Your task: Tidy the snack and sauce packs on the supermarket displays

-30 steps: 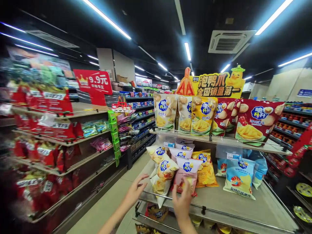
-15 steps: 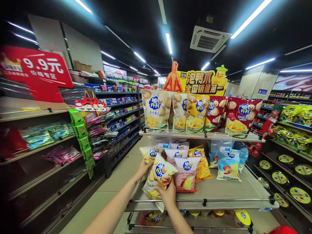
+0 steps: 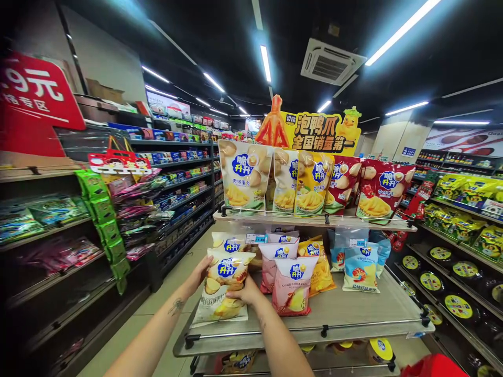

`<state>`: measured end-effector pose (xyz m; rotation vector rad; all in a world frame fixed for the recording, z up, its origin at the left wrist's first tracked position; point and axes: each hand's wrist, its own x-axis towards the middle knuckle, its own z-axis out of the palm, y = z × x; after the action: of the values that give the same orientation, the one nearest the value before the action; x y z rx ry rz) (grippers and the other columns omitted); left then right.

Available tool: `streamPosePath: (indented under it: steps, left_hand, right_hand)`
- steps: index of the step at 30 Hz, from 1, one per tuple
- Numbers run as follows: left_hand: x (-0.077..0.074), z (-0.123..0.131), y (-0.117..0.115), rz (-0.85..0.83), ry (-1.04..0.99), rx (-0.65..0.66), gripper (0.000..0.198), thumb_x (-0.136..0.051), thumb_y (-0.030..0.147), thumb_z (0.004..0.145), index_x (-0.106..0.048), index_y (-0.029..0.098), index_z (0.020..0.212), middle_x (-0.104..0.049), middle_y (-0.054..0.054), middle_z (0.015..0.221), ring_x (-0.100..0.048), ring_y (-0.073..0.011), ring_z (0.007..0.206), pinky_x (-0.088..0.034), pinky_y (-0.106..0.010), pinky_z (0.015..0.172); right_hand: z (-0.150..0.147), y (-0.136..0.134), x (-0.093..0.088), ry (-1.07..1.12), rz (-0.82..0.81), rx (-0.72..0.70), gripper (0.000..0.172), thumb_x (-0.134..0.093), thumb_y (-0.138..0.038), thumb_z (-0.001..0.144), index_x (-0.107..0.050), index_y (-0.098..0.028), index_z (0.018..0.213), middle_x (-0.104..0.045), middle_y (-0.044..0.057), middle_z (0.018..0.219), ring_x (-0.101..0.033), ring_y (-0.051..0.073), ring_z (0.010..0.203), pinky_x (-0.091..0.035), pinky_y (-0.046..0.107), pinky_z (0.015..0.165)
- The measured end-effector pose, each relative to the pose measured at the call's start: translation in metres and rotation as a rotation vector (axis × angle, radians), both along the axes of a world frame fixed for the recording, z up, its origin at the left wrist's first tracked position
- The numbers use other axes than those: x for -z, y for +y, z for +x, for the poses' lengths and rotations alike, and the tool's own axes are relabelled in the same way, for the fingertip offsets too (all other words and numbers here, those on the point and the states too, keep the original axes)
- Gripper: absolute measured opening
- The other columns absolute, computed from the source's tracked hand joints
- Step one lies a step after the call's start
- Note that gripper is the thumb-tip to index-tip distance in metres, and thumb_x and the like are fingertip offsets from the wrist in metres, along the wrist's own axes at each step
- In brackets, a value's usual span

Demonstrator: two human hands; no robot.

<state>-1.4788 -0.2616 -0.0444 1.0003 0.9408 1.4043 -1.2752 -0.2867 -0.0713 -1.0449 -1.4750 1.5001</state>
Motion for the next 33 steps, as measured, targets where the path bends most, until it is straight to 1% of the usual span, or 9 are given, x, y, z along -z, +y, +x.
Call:
streamPosePath:
  steps: [5, 7, 9, 12, 15, 23, 28, 31, 33]
  left_hand:
    - [0.0, 0.016, -0.026, 0.005, 0.011, -0.158, 0.077, -0.082, 0.054, 0.059, -0.058, 0.018, 0.123, -0.066, -0.012, 0.13, -0.066, -0.0292, 0.114, -0.054, -0.038, 0.096]
    - [0.004, 0.02, -0.032, -0.004, 0.078, -0.174, 0.08, -0.086, 0.049, 0.057, -0.056, 0.019, 0.125, -0.067, -0.013, 0.128, -0.066, -0.0285, 0.113, -0.054, -0.039, 0.098]
    - [0.008, 0.023, -0.035, -0.017, 0.148, -0.179, 0.087, -0.089, 0.043, 0.052, -0.053, 0.018, 0.127, -0.068, -0.014, 0.125, -0.068, -0.0281, 0.109, -0.054, -0.04, 0.098]
    - [0.01, 0.031, -0.033, -0.022, 0.207, -0.173, 0.088, -0.092, 0.04, 0.048, -0.053, 0.018, 0.125, -0.07, -0.014, 0.121, -0.071, -0.0272, 0.104, -0.055, -0.041, 0.097]
    - [0.01, 0.04, -0.029, -0.006, 0.264, -0.123, 0.084, -0.09, 0.044, 0.05, -0.056, 0.017, 0.122, -0.071, -0.014, 0.118, -0.071, -0.0278, 0.103, -0.055, -0.042, 0.096]
    - [0.023, 0.047, -0.033, 0.041, 0.558, -0.31, 0.099, -0.075, 0.056, 0.068, -0.033, 0.016, 0.148, -0.048, -0.02, 0.148, -0.051, -0.0322, 0.134, -0.038, -0.049, 0.115]
    - [0.037, 0.047, -0.063, 0.142, 0.812, -0.445, 0.095, -0.057, 0.063, 0.08, -0.023, 0.012, 0.153, -0.036, -0.022, 0.155, -0.032, -0.0349, 0.145, -0.026, -0.055, 0.121]
    - [0.041, 0.053, -0.083, 0.202, 0.896, -0.553, 0.092, -0.05, 0.064, 0.082, -0.023, 0.012, 0.153, -0.038, -0.022, 0.153, -0.032, -0.0367, 0.144, -0.024, -0.059, 0.12]
    - [0.039, 0.064, -0.095, 0.23, 0.918, -0.639, 0.096, -0.048, 0.065, 0.082, -0.018, 0.009, 0.154, -0.034, -0.025, 0.155, -0.03, -0.0391, 0.144, -0.023, -0.061, 0.119]
  right_hand:
    - [0.038, -0.071, -0.025, -0.35, 0.495, 0.372, 0.071, -0.079, -0.032, 0.066, -0.045, -0.021, 0.126, -0.06, 0.013, 0.124, -0.058, 0.027, 0.116, -0.044, 0.045, 0.103]
    - [0.078, -0.091, -0.026, -0.372, 0.669, 0.771, 0.048, -0.067, -0.039, 0.081, -0.047, -0.021, 0.121, -0.06, 0.013, 0.118, -0.058, 0.026, 0.112, -0.044, 0.045, 0.103]
    - [0.122, -0.093, -0.022, -0.456, 0.714, 1.117, 0.073, -0.072, -0.05, 0.075, -0.04, -0.014, 0.131, -0.051, 0.022, 0.13, -0.047, 0.033, 0.127, -0.035, 0.052, 0.11]
    - [0.163, -0.076, -0.012, -0.542, 0.563, 0.972, 0.117, -0.081, -0.052, 0.06, -0.017, -0.008, 0.147, -0.035, 0.029, 0.147, -0.038, 0.039, 0.137, -0.034, 0.054, 0.112]
    - [0.153, -0.065, -0.005, -0.603, 0.518, 0.728, 0.124, -0.083, -0.041, 0.059, -0.007, -0.009, 0.152, -0.035, 0.026, 0.149, -0.039, 0.037, 0.138, -0.036, 0.049, 0.112]
    - [0.078, -0.076, -0.003, -0.71, 0.486, 0.854, 0.128, -0.083, -0.044, 0.065, 0.001, -0.013, 0.156, -0.043, 0.025, 0.14, -0.044, 0.041, 0.13, -0.042, 0.053, 0.104]
    - [0.133, -0.073, -0.002, -0.616, 0.595, 0.697, 0.119, -0.076, -0.055, 0.07, -0.002, -0.018, 0.156, -0.029, 0.021, 0.154, -0.03, 0.034, 0.144, -0.032, 0.049, 0.115]
    - [0.19, -0.051, -0.013, -0.587, 0.608, 0.897, 0.096, -0.059, -0.059, 0.084, -0.01, -0.017, 0.155, -0.028, 0.02, 0.155, -0.028, 0.031, 0.145, -0.028, 0.05, 0.117]
    - [0.223, -0.029, -0.023, -0.687, 0.589, 0.953, 0.107, -0.068, -0.059, 0.075, -0.011, -0.016, 0.155, -0.033, 0.022, 0.151, -0.032, 0.034, 0.141, -0.029, 0.053, 0.115]
